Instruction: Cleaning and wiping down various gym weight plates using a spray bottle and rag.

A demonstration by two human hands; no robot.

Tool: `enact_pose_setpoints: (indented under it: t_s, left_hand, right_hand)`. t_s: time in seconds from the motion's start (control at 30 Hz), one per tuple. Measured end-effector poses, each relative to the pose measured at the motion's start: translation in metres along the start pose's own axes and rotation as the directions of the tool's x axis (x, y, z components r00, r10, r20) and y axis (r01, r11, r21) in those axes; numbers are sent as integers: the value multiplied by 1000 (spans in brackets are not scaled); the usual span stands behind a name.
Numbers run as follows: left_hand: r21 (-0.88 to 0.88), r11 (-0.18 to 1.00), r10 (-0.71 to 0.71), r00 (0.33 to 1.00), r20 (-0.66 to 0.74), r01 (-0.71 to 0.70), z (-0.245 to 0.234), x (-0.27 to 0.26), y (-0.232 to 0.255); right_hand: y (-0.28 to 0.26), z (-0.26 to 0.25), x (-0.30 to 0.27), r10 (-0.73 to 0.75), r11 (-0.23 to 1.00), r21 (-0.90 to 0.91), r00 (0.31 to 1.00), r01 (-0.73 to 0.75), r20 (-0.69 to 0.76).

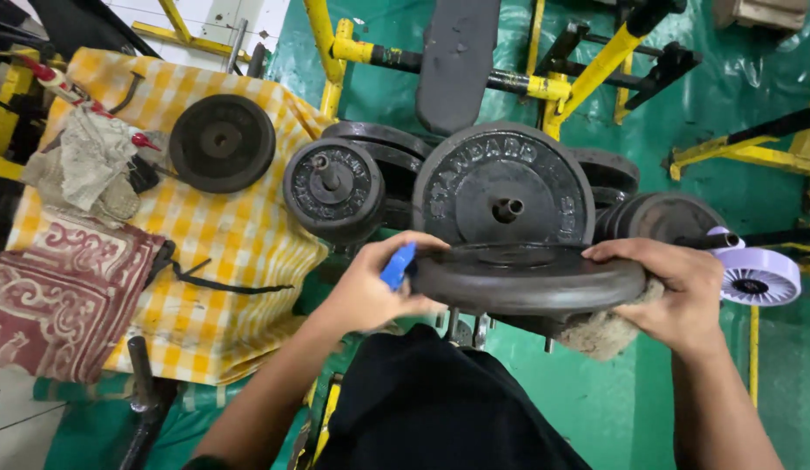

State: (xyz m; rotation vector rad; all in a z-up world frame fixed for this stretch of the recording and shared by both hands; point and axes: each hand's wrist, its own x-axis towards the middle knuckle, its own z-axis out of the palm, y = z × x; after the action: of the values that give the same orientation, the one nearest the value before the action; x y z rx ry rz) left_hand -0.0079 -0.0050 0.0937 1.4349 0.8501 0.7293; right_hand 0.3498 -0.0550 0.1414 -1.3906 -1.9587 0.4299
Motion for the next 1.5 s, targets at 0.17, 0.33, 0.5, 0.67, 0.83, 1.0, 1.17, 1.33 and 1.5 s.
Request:
enact_pose_setpoints:
  t_s: [0.17, 0.33, 0.5, 0.67, 0.83, 1.0, 1.17, 1.33, 1.5]
  left_hand:
    - [81, 953, 295, 954, -41, -291, 13, 22, -20]
    - [94, 964, 262, 954, -147, -250, 26, 32, -12]
    - [201, 958, 251, 936, -247, -204, 31, 39, -17]
    - [201, 955, 278, 895, -349, -218, 42, 33, -12]
    - [217, 954, 278, 872, -402, -205, 43, 34, -9]
    - [189, 980, 142, 903, -405, -69, 36, 27, 7]
    - [126, 988, 125, 938, -323, -89, 29, 8, 31]
    - [-15, 960, -274, 931, -242, 278, 30, -4, 25]
    - [-4, 918, -389, 899, -204, 396, 36, -11, 8]
  right_hand:
    - [10, 4, -7, 60, 998, 13, 997, -59, -44]
    - [43, 24, -22, 192, 935, 312, 980, -169, -44]
    - [98, 53, -42, 352, 918, 233, 929, -320, -111]
    - [129, 82, -57, 240, 928, 345, 938, -144, -252]
    - [111, 85, -45, 191, 944, 324, 903, -62, -385]
    - [62, 59, -36, 247, 942, 298, 923, -157, -294]
    - [28, 58, -58, 459, 843, 401, 868, -357, -192]
    - [30, 77, -91, 691, 630, 487, 723, -605, 5]
    - [32, 93, -115, 755, 512, 501, 644, -697, 123]
